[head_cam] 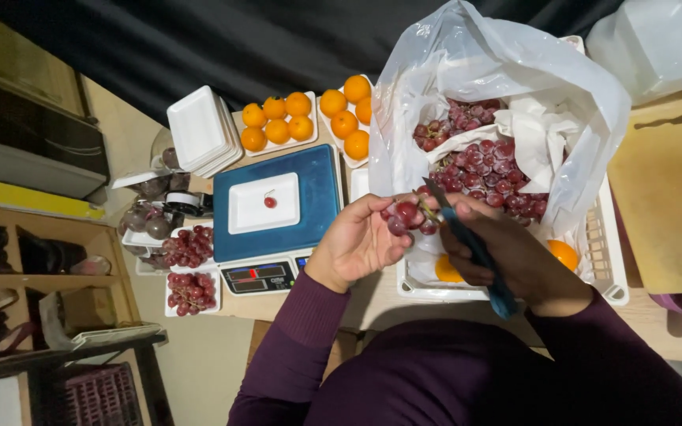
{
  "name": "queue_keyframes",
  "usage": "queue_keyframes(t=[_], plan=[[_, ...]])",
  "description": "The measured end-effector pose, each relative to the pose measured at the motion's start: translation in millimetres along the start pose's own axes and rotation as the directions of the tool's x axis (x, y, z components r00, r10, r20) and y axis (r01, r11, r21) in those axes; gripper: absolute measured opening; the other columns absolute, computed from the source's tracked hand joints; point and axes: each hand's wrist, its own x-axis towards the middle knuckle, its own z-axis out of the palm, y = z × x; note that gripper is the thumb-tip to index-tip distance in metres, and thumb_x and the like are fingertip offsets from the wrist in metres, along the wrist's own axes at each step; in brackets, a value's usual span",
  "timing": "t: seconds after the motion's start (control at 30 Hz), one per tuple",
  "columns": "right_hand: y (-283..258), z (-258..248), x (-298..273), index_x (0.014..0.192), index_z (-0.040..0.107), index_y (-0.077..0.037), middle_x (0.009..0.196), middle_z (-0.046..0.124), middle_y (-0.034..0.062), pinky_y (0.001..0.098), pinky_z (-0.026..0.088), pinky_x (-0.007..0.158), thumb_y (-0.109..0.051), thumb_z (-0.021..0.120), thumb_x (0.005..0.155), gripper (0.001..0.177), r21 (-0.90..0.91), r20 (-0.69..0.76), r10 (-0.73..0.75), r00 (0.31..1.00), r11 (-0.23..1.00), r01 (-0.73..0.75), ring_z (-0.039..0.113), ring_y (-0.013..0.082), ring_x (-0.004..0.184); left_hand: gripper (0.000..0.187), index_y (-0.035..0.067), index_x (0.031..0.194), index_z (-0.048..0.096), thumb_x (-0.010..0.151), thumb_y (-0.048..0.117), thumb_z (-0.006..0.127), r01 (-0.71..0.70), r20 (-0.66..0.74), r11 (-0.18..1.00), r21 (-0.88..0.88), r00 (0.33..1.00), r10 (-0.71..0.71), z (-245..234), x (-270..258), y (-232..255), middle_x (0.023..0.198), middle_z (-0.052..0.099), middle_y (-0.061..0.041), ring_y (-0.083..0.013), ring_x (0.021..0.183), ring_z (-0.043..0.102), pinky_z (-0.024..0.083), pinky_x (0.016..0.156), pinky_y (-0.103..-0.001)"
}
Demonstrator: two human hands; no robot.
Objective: Picking grapes from a bulk bag, trimming stems with a knife, weighing them on a digital scale, and placing them into small plastic trays for packaging.
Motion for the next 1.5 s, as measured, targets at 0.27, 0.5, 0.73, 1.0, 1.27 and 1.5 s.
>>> queue_keyframes(t=[0.27,0.5,0.73,1.0,1.27,1.5], plan=[[19.5,1.2,6.0,0.151,0.044,-0.013,0.059,0.035,0.0058,0.0234,0.034,0.021,-0.042,0.057,0.098,0.062,-0.046,0.041,-0.132,0.990,0.990,0.134,0.037,0.0140,0.026,0.018,0.005,0.108,0.067,0.098,0.020,0.065,-0.149,-0.153,0.653,0.742,0.912,0.382,60.5,-6.7,-18.2,0.099,0.076,-0.017,-0.0318,0.074,0.077,0.066,0.063,-0.035],[37.1,-16.2,12.6,0.153,0.044,-0.014,0.056,0.035,0.0079,0.0225,0.031,0.021,-0.028,0.052,0.102,0.054,-0.054,0.080,-0.175,0.981,0.982,0.179,0.038,0.0166,0.024,0.011,0.007,0.096,0.067,0.094,0.017,0.066,-0.085,-0.227,0.550,0.831,0.851,0.473,74.0,1.7,-22.4,0.086,0.073,-0.013,-0.0240,0.069,0.076,0.066,0.062,-0.030],[41.4,-22.8,7.9,0.150,0.046,-0.018,0.062,0.038,0.0068,0.0213,0.033,0.023,-0.025,0.049,0.104,0.047,-0.095,0.045,-0.213,0.976,0.972,0.216,0.043,0.0166,0.028,0.011,0.002,0.094,0.072,0.089,0.012,0.071,-0.117,-0.126,0.326,0.938,0.762,0.635,38.1,26.5,-25.2,0.074,0.069,-0.018,-0.0256,0.062,0.073,0.064,0.055,-0.031],[52.4,-40.0,12.9,0.148,0.050,-0.024,0.065,0.038,0.0075,0.0235,0.035,0.023,-0.026,0.045,0.106,0.042,-0.288,-0.092,-0.300,0.950,0.921,0.263,0.041,0.0171,0.033,0.016,0.027,0.089,0.070,0.086,0.042,0.065,0.345,-0.275,0.037,0.938,0.673,0.686,74.1,30.6,-37.7,0.077,0.074,-0.001,-0.0228,0.078,0.077,0.064,0.081,-0.033],[21.5,-30.7,1.5,0.134,0.055,-0.025,0.062,0.038,-0.0043,0.0224,0.028,0.025,-0.029,0.044,0.111,0.026,-0.431,-0.206,-0.340,0.918,0.873,0.227,0.035,0.0077,0.033,0.045,0.028,0.122,0.068,0.080,0.037,0.079,-0.017,0.267,-0.344,0.939,0.667,0.695,-122.4,43.8,44.5,0.124,0.074,0.008,-0.0164,0.109,0.075,0.054,0.094,-0.033],[-20.5,-62.9,-5.0,0.134,0.059,-0.025,0.075,0.053,0.0076,0.0214,0.029,0.031,-0.038,0.062,0.104,0.033,-0.093,-0.010,-0.192,0.981,0.977,0.191,0.037,0.0076,0.035,0.017,0.020,0.086,0.068,0.088,0.029,0.054,0.479,-0.098,0.094,0.873,-0.017,0.995,-161.9,-109.1,147.4,0.086,0.080,-0.001,-0.0277,0.088,0.074,0.052,0.077,-0.041]])
